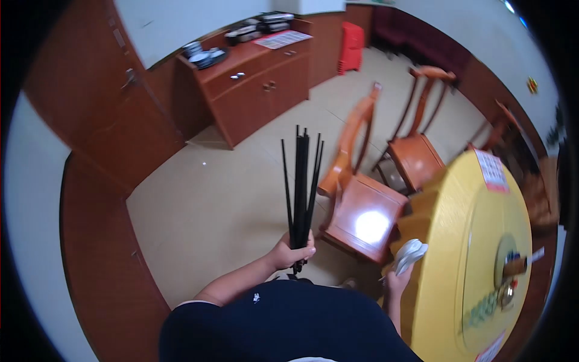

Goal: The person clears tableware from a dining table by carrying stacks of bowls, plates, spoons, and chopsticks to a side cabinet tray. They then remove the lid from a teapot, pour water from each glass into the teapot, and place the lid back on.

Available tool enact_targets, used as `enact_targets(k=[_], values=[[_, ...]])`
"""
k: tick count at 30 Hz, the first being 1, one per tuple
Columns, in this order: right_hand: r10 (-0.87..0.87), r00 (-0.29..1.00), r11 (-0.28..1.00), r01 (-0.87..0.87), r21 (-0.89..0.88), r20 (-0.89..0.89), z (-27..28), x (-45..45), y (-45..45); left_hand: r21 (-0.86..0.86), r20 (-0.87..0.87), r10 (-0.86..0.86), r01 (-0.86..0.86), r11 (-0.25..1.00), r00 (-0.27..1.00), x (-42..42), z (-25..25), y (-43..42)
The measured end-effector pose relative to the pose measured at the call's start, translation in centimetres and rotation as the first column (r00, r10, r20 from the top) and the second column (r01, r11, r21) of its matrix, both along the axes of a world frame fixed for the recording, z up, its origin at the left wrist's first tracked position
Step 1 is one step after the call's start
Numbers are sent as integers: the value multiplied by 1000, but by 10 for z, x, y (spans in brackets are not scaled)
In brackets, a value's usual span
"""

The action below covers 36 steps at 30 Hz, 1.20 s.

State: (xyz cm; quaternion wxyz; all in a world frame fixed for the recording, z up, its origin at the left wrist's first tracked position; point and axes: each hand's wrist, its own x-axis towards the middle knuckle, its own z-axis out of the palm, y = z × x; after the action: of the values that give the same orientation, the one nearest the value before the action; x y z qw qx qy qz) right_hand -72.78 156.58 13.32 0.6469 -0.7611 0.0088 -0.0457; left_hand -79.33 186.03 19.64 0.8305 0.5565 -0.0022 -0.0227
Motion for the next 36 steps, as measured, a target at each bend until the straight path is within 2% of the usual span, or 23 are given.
enact_targets(k=[2,4,5,6,8,10,12,14,16,18,19,20,22,23,24,26,28,29,32,33,34,35,36], values=[[227,974,972,-225,63,-20,11,-2,69,-51,10,119,-119,992,993,-16,-1,59],[503,861,862,-493,120,-74,22,-4,131,-173,44,266,-255,951,963,-22,0,106],[583,802,812,-574,105,-130,37,-3,156,-171,57,297,-284,943,953,-19,-4,128],[602,790,798,-589,127,-121,57,0,153,-163,72,335,-320,933,940,-18,-13,120],[686,706,720,-625,302,-177,108,16,193,-210,75,358,-337,918,931,2,-6,153],[707,702,683,-650,332,-80,118,57,198,-239,83,370,-342,909,925,29,-4,177],[618,784,772,-591,233,-62,145,97,209,-258,101,378,-343,903,920,61,-3,202],[604,796,797,-601,66,-49,170,136,226,-211,102,333,-306,928,938,94,-5,235],[607,792,795,-605,43,-74,184,178,254,-174,90,357,-339,925,930,131,-1,271],[677,736,735,-677,-36,-35,184,222,275,-139,-67,431,-436,889,900,162,-1,307],[692,717,709,-696,-109,-78,184,244,288,-160,-134,451,-468,869,882,174,-2,326],[693,716,708,-697,-110,-81,187,257,304,-202,-178,459,-489,849,871,184,-4,340],[587,748,766,-637,-86,-308,209,281,359,-150,-285,472,-526,837,834,203,-18,384],[685,677,687,-723,-71,-270,197,305,375,-70,-312,500,-544,836,808,211,-23,404],[710,639,660,-751,-37,-296,196,322,396,9,-335,530,-559,829,779,220,-30,424],[752,591,579,-804,-138,-292,173,363,436,33,-396,557,-595,803,730,234,-47,461],[730,545,532,-832,-157,-413,166,391,483,80,-437,594,-629,773,675,254,-59,495],[735,537,497,-842,-211,-413,153,408,504,74,-434,595,-632,772,677,268,-68,516],[671,524,569,-817,-89,-524,130,453,578,4,-420,602,-662,750,679,328,-92,595],[725,517,558,-828,-51,-455,106,476,598,2,-403,565,-616,787,720,351,-96,625],[700,554,598,-800,-53,-451,94,491,623,1,-391,524,-569,823,757,373,-98,652],[686,573,638,-770,-8,-449,87,506,652,99,-347,577,-583,806,739,403,-100,679],[670,592,674,-738,33,-448,83,523,682,90,-341,574,-582,808,744,435,-93,706]])
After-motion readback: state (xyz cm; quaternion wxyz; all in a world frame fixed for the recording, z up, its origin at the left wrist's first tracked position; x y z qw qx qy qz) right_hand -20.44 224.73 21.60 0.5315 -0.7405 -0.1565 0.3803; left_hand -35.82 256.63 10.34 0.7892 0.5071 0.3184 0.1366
